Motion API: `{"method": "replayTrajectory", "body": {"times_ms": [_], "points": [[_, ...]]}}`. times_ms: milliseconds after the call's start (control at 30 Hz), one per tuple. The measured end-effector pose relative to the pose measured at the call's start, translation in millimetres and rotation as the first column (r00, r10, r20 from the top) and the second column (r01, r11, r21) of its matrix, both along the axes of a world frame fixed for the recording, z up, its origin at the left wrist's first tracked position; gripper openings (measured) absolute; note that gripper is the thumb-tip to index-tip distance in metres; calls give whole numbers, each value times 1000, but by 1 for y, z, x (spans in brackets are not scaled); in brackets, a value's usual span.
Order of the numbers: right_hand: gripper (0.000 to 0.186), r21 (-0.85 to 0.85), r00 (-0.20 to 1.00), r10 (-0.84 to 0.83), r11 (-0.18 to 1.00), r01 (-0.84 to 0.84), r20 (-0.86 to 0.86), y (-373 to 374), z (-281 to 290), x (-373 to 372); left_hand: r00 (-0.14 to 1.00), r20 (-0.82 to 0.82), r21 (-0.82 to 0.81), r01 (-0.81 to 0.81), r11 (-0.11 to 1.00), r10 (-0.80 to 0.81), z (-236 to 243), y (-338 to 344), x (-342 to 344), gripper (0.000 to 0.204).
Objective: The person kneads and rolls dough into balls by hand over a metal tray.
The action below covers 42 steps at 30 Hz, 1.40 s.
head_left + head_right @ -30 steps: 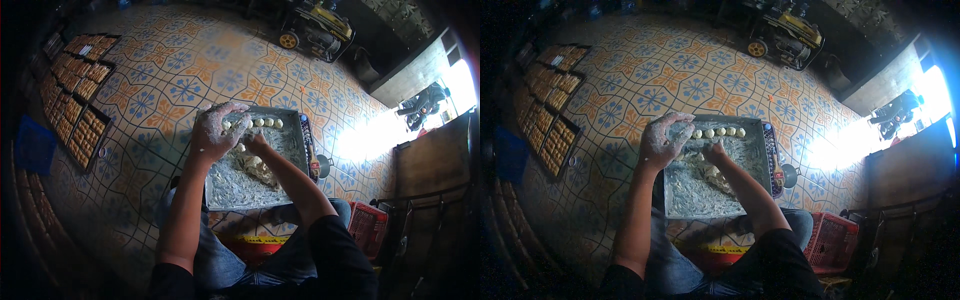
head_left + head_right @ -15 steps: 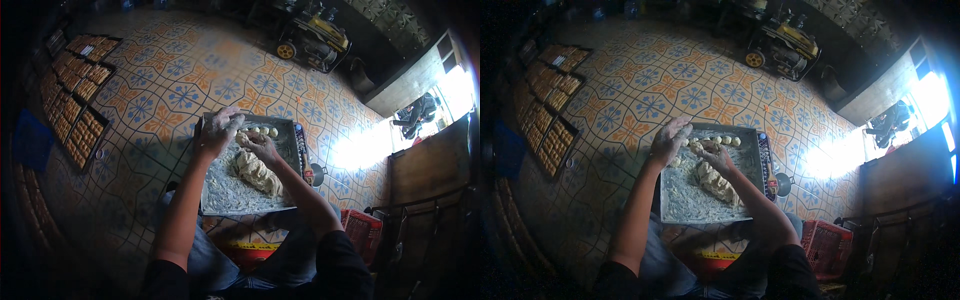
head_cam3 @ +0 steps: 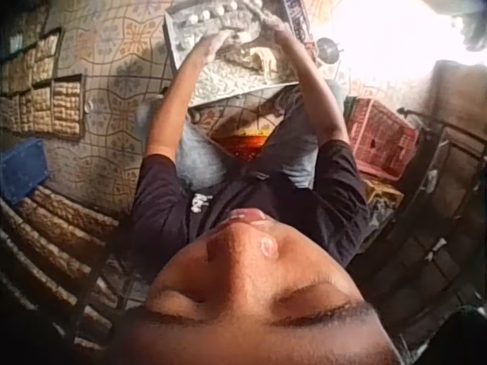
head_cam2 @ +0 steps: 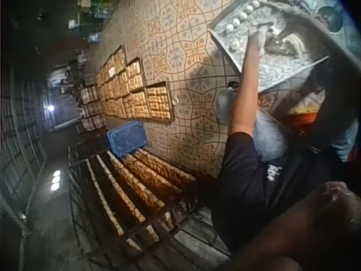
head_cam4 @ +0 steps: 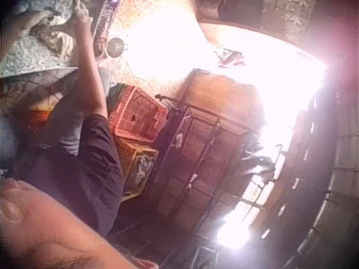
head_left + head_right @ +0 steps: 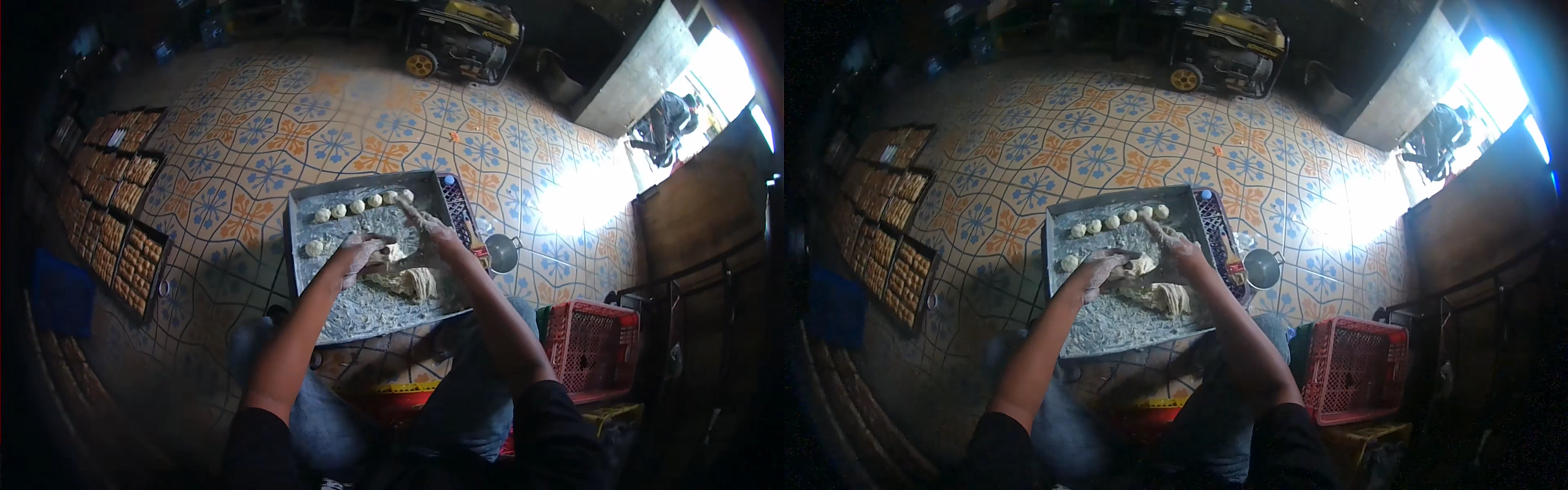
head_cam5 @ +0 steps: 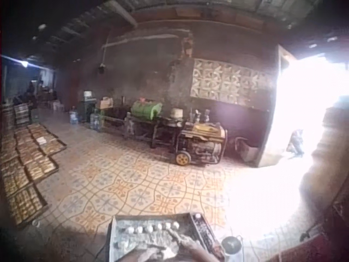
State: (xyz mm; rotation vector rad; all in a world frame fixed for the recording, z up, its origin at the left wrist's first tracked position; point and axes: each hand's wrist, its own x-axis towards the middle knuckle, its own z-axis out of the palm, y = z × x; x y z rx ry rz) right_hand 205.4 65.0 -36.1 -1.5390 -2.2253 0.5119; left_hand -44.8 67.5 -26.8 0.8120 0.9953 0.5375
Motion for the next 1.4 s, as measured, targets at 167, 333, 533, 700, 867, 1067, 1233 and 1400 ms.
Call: {"method": "replayTrajectory", "body": {"times_ms": [167,333,533,700,867,1067,1233,1400], "points": [[85,-418,755,-86,870,-260,-650,-3,22,12,903,356,91,-290,953,241,20,-13,8,40],[74,-587,-196,-660,742,-324,-726,-35,31,-69,949,303,558,-247,792,83,50,-58,48,49],[57,-282,-349,-339,937,-205,-874,-73,-22,-101,898,-185,962,83,259,400,52,-83,77,51],[66,-435,-425,-677,723,-536,-601,-93,-3,-85,931,-212,926,94,365,297,17,-138,78,55],[57,-414,-148,-446,888,-202,-883,-148,11,-142,890,-142,949,-2,314,434,21,-103,35,56],[47,-159,-507,-249,964,-215,-825,-88,-60,-102,936,275,505,-336,795,220,0,-136,85,47],[48,398,776,164,910,120,-610,-145,50,-140,441,796,-92,-588,803,414,-35,-115,29,43],[38,342,887,92,937,77,-453,-87,18,-59,716,510,-344,-339,876,477,25,-120,63,36]]}}
